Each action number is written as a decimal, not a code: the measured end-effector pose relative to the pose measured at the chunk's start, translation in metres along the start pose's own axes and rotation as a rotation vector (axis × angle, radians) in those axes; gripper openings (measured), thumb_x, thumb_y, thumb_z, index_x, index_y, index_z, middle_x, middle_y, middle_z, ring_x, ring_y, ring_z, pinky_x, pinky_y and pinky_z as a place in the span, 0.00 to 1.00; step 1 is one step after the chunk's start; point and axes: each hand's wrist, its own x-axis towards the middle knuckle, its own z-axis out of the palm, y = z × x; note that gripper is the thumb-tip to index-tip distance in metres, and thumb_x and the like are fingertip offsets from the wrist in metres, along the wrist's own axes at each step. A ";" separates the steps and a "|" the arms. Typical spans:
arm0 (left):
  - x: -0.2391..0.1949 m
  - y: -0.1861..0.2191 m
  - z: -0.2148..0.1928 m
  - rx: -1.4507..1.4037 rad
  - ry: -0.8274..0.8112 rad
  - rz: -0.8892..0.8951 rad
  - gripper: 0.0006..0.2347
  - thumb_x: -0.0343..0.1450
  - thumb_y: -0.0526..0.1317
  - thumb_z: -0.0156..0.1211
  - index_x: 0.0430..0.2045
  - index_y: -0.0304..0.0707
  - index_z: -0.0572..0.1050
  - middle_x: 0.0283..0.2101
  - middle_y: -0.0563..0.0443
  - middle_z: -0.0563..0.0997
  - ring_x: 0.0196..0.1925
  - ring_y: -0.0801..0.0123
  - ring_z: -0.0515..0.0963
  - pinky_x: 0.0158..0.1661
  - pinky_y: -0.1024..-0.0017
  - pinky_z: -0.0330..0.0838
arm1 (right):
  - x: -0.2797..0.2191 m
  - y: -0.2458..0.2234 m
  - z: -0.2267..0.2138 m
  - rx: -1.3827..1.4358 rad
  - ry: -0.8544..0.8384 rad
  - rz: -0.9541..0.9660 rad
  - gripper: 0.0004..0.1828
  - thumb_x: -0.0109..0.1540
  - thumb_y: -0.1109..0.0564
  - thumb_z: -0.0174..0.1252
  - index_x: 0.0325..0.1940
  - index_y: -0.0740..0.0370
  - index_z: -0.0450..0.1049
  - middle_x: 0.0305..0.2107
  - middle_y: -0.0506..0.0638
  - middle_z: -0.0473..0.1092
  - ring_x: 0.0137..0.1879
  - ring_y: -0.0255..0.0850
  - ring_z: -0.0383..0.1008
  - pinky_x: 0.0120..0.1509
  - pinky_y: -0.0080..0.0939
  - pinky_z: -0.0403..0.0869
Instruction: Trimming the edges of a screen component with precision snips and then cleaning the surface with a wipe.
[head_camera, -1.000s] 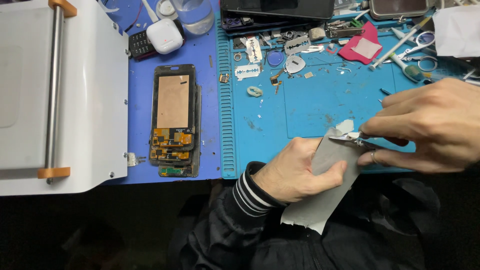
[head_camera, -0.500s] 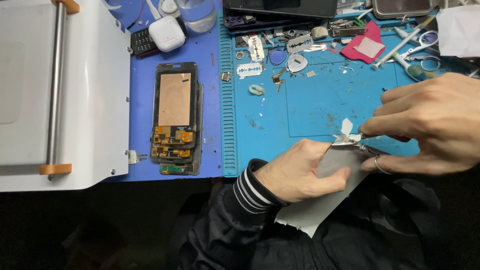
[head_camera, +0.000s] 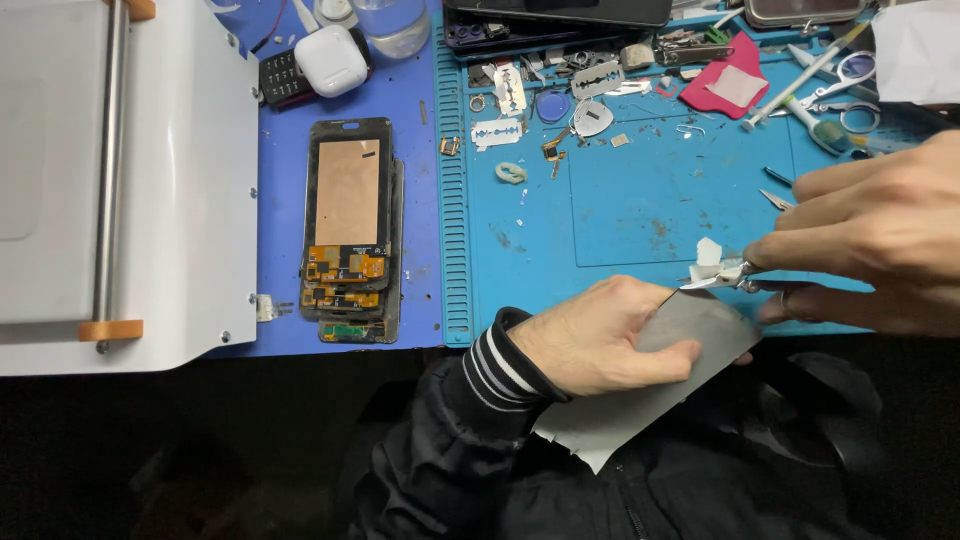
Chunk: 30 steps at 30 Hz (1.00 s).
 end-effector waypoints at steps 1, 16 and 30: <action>0.002 -0.003 0.000 0.001 -0.001 0.000 0.07 0.68 0.39 0.48 0.19 0.42 0.61 0.22 0.61 0.58 0.26 0.71 0.58 0.28 0.69 0.56 | -0.001 0.001 0.001 0.000 0.001 0.001 0.19 0.56 0.20 0.54 0.46 0.19 0.70 0.24 0.22 0.75 0.41 0.29 0.76 0.27 0.47 0.73; 0.002 -0.011 0.006 -0.019 -0.014 -0.031 0.06 0.69 0.39 0.50 0.22 0.41 0.69 0.21 0.63 0.66 0.25 0.77 0.64 0.27 0.73 0.62 | -0.005 0.018 -0.002 0.089 0.091 0.042 0.29 0.49 0.18 0.62 0.43 0.31 0.75 0.22 0.31 0.75 0.32 0.39 0.74 0.37 0.45 0.76; -0.005 0.014 0.013 -0.194 0.583 -0.286 0.53 0.62 0.47 0.64 0.73 0.39 0.26 0.67 0.36 0.65 0.58 0.58 0.75 0.45 0.64 0.80 | -0.025 0.010 0.010 -0.073 0.262 0.075 0.24 0.57 0.22 0.51 0.47 0.33 0.70 0.25 0.30 0.71 0.41 0.35 0.75 0.25 0.46 0.72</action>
